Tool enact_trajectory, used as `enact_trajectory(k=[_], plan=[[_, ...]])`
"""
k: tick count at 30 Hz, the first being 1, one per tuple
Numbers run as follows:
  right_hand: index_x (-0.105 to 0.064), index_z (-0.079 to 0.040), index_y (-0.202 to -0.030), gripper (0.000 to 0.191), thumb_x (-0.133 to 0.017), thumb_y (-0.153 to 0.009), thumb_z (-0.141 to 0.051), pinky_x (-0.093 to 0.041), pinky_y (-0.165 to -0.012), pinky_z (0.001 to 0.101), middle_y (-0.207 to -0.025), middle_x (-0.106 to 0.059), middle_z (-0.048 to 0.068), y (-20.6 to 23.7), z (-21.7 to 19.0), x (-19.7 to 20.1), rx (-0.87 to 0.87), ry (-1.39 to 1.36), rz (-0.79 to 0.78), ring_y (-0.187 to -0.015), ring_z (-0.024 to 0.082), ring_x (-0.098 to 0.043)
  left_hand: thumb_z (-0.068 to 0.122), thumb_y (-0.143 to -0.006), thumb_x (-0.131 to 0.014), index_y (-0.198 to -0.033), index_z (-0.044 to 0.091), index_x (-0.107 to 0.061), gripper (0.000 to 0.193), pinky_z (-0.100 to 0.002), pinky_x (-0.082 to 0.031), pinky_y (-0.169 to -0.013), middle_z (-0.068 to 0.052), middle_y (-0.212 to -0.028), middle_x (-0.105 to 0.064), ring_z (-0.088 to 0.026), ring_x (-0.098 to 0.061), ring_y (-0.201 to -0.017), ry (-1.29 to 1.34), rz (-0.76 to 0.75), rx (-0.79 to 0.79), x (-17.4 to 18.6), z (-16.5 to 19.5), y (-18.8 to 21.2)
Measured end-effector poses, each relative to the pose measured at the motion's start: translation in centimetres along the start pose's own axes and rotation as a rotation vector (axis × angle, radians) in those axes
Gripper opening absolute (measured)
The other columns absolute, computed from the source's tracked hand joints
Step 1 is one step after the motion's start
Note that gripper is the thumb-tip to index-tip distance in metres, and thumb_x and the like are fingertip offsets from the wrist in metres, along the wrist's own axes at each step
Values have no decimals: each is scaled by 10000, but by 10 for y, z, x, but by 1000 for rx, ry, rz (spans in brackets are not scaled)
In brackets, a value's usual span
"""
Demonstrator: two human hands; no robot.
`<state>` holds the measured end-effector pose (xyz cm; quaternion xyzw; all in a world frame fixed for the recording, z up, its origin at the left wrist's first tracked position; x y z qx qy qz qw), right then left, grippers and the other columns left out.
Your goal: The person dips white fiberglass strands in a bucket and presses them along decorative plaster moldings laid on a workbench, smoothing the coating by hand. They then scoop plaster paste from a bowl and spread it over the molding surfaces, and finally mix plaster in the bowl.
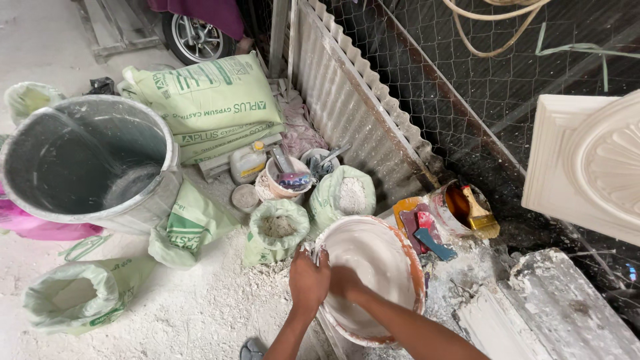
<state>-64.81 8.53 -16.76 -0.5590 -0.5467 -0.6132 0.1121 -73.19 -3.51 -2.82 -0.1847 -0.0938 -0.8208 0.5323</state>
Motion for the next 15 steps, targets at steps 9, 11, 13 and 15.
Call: enact_trajectory(k=[9, 11, 13, 15], plan=[[-703, 33, -1060, 390, -484, -985, -281, -547, -770, 506, -1048, -713, 214, -13, 72, 46, -236, -249, -22, -893, 339, -687, 238, -895, -688, -984, -218, -655, 466, -495, -534, -917, -440, -1064, -643, -534, -678, -955, 45, 4, 12, -7, -9, 1], [-674, 54, -1088, 438, -437, -1036, -310, -551, -731, 523, -1051, -702, 212, -16, 50, 18, -395, -709, -75, -864, 337, -678, 255, -931, -660, -830, -199, -696, 467, -444, -546, -975, -450, -1210, -558, -497, -717, -936, 31, -151, 161, -25, -26, 3], [-735, -13, -1010, 351, -545, -970, -305, -522, -835, 502, -1067, -733, 242, -3, -7, 31, 103, -228, 201, -984, 424, -678, 259, -940, -648, -798, -188, -704, 472, -424, -541, -1010, -450, -1234, -552, -486, -721, -952, 33, -201, 224, -30, -34, 5], [-728, 6, -969, 258, -527, -947, -154, -540, -836, 487, -1012, -747, 283, 24, -12, -31, 189, 233, -290, -947, 417, -715, 250, -922, -654, -887, -183, -679, 435, -437, -518, -1022, -440, -1138, -624, -501, -691, -1002, 53, -159, 210, -27, -35, 6]])
Point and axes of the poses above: each hand's wrist, its own y-axis away from the middle knuckle, its own x-axis out of the back of the hand, z = x × y, the point moved 10 cm from there along -y, towards the middle knuckle
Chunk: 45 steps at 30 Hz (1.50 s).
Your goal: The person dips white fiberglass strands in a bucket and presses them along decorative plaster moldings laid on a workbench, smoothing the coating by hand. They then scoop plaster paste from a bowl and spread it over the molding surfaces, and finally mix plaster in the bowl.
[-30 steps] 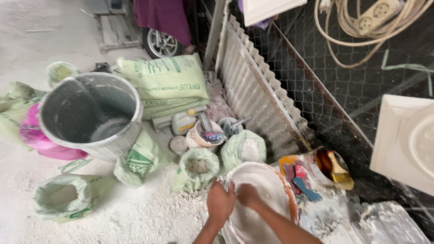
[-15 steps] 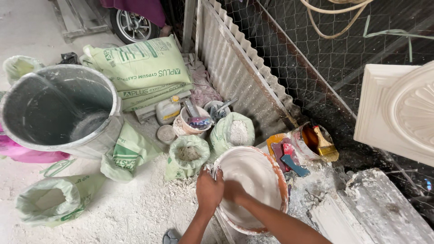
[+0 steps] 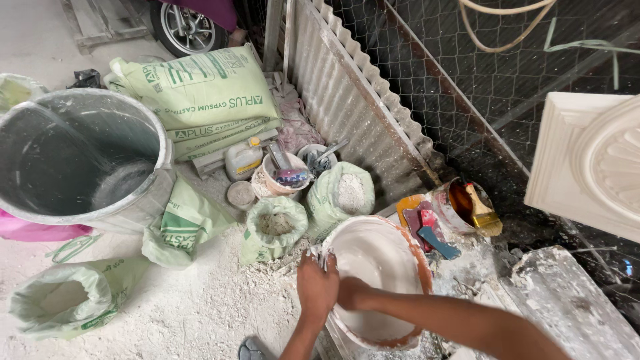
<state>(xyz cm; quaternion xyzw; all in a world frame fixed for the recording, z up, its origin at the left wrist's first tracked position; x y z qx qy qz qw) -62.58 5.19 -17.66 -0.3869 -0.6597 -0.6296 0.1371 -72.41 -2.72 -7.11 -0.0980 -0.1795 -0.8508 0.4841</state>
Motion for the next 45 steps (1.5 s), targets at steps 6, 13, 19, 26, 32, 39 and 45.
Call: enact_trajectory(k=[6, 13, 19, 26, 32, 39, 45], plan=[[-751, -114, -810, 185, -614, -908, -190, -552, -689, 471, -890, -760, 130, 16, 1, -17, 746, 841, -424, -784, 313, -714, 233, -903, -671, -897, -215, -672, 449, -482, -456, -1034, -461, -1148, -608, -546, -636, -1064, -46, 123, -203, 10, 18, 5], [-755, -121, -862, 168, -628, -869, -231, -549, -733, 505, -907, -747, 128, 11, 71, 39, 457, 706, -166, -854, 335, -715, 304, -923, -627, -1163, -142, -614, 507, -491, -546, -917, -365, -1172, -652, -482, -682, -1015, -67, -33, 105, 1, 0, 8], [-720, 32, -939, 285, -649, -830, -221, -567, -791, 509, -962, -746, 250, 45, 105, -25, -287, -562, 194, -924, 383, -751, 267, -931, -637, -953, -138, -690, 409, -485, -530, -979, -412, -1299, -563, -504, -639, -1115, -131, 28, -39, 2, 13, 6], [-762, 96, -1001, 361, -595, -886, -202, -575, -874, 464, -1011, -715, 347, -2, 70, -18, -333, -412, 266, -998, 392, -738, 247, -938, -619, -1071, -161, -648, 430, -493, -496, -1004, -414, -1351, -520, -515, -602, -1169, -64, 14, -35, 2, 10, 9], [-773, -33, -997, 268, -623, -850, -199, -563, -909, 458, -1068, -736, 243, -4, 76, 13, -280, -173, 171, -1020, 370, -720, 262, -967, -586, -1085, -160, -641, 442, -473, -517, -1017, -399, -1368, -523, -490, -639, -1128, -81, -41, 13, 4, 17, 9], [-775, -4, -980, 249, -623, -869, -168, -531, -958, 473, -1042, -716, 256, 18, 53, -11, -263, -175, 133, -1035, 396, -693, 221, -939, -576, -1158, -131, -627, 418, -497, -487, -1020, -371, -1279, -600, -501, -619, -1143, -47, -45, -2, -3, 9, 10], [-755, -32, -946, 219, -633, -848, -186, -573, -844, 487, -955, -726, 240, 15, 90, 43, -375, -238, 336, -940, 391, -725, 246, -965, -605, -1106, -133, -647, 406, -496, -447, -1091, -415, -1350, -533, -528, -563, -1236, -100, -19, -89, -4, 14, 9]])
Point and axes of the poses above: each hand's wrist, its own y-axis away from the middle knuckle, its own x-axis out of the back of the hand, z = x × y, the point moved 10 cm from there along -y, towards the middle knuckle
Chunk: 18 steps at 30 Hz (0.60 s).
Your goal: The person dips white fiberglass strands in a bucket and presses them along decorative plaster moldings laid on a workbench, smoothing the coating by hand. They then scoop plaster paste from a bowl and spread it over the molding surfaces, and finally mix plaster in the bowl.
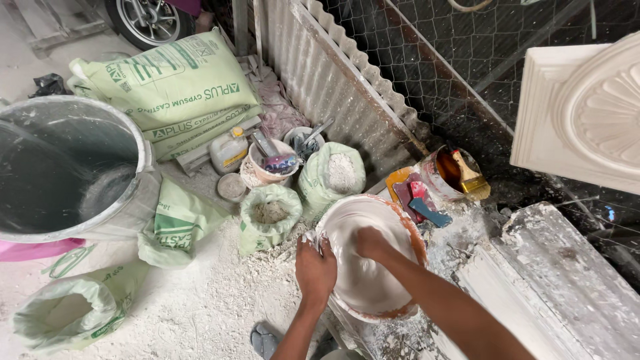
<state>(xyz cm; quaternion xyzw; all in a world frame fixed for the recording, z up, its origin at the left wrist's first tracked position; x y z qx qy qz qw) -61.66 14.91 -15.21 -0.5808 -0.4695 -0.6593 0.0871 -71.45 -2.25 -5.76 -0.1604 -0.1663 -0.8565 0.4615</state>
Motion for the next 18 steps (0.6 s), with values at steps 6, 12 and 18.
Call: enact_trajectory(k=[6, 12, 18], plan=[[-763, -1, -1020, 243, -605, -923, -159, -536, -934, 468, -1088, -723, 263, 30, -40, -58, 199, 54, -222, -1060, 396, -696, 318, -917, -701, -1189, -191, -523, 605, -492, -444, -1059, -496, -1349, -423, -564, -530, -1197, -125, -64, 95, 6, -13, 6], [-783, -59, -1061, 279, -614, -863, -161, -518, -909, 436, -1117, -739, 191, 8, -52, -25, 417, 195, -80, -1034, 341, -694, 140, -911, -637, -1044, -194, -609, 360, -516, -435, -1084, -440, -1124, -608, -563, -565, -1178, -13, 35, -77, 9, -9, 18], [-757, -16, -961, 215, -662, -878, -190, -537, -813, 495, -975, -730, 237, 26, -83, -42, 412, 95, -108, -928, 410, -689, 55, -865, -661, -1018, -237, -613, 333, -507, -400, -1114, -503, -1183, -552, -588, -546, -1196, -21, 123, -93, 4, -16, 4]])
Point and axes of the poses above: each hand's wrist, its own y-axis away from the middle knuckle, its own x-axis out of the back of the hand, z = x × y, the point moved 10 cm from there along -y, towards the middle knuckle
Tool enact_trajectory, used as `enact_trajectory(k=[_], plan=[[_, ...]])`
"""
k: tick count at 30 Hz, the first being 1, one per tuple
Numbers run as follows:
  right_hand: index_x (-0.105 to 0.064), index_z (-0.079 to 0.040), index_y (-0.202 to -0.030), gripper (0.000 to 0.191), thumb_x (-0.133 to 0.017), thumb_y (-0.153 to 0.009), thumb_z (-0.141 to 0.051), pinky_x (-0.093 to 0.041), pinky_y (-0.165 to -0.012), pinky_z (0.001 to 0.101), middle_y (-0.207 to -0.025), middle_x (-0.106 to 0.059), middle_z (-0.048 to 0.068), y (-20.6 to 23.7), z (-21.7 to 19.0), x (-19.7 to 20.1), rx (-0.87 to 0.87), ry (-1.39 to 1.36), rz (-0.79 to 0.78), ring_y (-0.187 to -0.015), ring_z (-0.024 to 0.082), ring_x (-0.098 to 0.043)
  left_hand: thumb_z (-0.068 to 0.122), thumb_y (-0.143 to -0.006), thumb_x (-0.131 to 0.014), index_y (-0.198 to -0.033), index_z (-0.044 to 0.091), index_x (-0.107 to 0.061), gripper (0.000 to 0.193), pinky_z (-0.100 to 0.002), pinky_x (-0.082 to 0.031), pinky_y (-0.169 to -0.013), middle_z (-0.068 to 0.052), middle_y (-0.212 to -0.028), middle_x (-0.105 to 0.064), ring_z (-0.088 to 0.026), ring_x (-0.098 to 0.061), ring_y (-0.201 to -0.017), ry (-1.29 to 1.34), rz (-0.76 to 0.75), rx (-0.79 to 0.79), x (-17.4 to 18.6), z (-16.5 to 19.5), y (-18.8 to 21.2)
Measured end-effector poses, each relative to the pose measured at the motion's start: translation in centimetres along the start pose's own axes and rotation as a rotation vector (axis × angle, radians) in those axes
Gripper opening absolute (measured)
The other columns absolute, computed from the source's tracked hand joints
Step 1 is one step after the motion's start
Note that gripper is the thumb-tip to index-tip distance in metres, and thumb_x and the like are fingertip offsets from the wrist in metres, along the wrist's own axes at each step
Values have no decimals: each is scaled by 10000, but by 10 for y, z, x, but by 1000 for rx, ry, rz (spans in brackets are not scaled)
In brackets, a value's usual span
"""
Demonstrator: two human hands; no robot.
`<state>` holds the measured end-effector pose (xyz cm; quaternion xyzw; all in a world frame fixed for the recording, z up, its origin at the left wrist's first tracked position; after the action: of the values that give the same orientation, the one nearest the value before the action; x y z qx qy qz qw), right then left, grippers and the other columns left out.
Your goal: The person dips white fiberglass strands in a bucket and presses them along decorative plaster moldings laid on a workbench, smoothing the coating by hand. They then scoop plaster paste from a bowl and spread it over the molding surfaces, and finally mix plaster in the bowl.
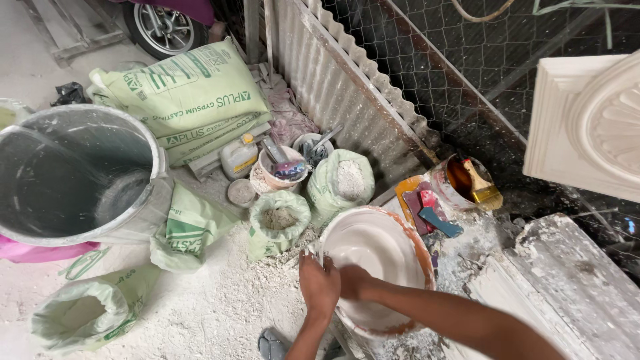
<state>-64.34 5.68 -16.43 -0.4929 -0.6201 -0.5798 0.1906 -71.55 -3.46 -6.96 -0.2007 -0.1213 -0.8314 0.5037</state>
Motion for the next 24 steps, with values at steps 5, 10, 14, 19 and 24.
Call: enact_trajectory(k=[5, 10, 14, 19, 24], plan=[[-785, -102, -855, 152, -667, -805, -183, -572, -690, 495, -891, -771, 132, 53, -21, -58, 829, 766, -702, -792, 336, -726, 92, -903, -624, -1036, -183, -633, 305, -467, -496, -1058, -443, -1316, -519, -528, -617, -1150, 37, -151, 141, -9, -7, -6], [-775, -152, -788, 207, -641, -853, -296, -544, -691, 488, -857, -760, 104, -20, 12, 14, 867, 818, -574, -773, 318, -705, 80, -869, -648, -1096, -141, -644, 317, -500, -494, -984, -431, -1328, -512, -547, -598, -1128, 47, -148, 112, -2, 0, -9], [-753, -116, -792, 158, -663, -808, -245, -533, -675, 514, -848, -733, 138, 29, 57, 26, 710, 718, -172, -811, 345, -694, 64, -854, -658, -1045, -148, -649, 285, -505, -495, -992, -445, -1255, -553, -560, -606, -1090, 44, -119, 72, 2, 1, -9], [-729, -14, -848, 201, -575, -831, -142, -538, -736, 514, -884, -726, 222, 74, 65, -22, -19, -105, 71, -866, 384, -702, 24, -864, -629, -1001, -147, -661, 221, -502, -501, -1015, -432, -1120, -622, -554, -631, -1031, 127, -57, 52, 7, 14, -11], [-705, 87, -904, 256, -487, -855, -38, -544, -797, 514, -920, -718, 306, 49, 65, 17, -411, -777, 614, -920, 423, -709, 64, -934, -562, -1351, -128, -419, 481, -427, -607, -874, -351, -899, -729, -456, -759, -847, 171, -281, 425, -5, -1, -3]])
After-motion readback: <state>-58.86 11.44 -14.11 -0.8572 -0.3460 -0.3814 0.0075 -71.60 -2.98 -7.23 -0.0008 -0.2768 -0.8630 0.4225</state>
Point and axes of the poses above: each hand's wrist, its own y-axis away from the middle knuckle, its own x-axis out of the back of the hand, z = x × y, the point moved 10 cm from there along -y, towards the middle knuckle
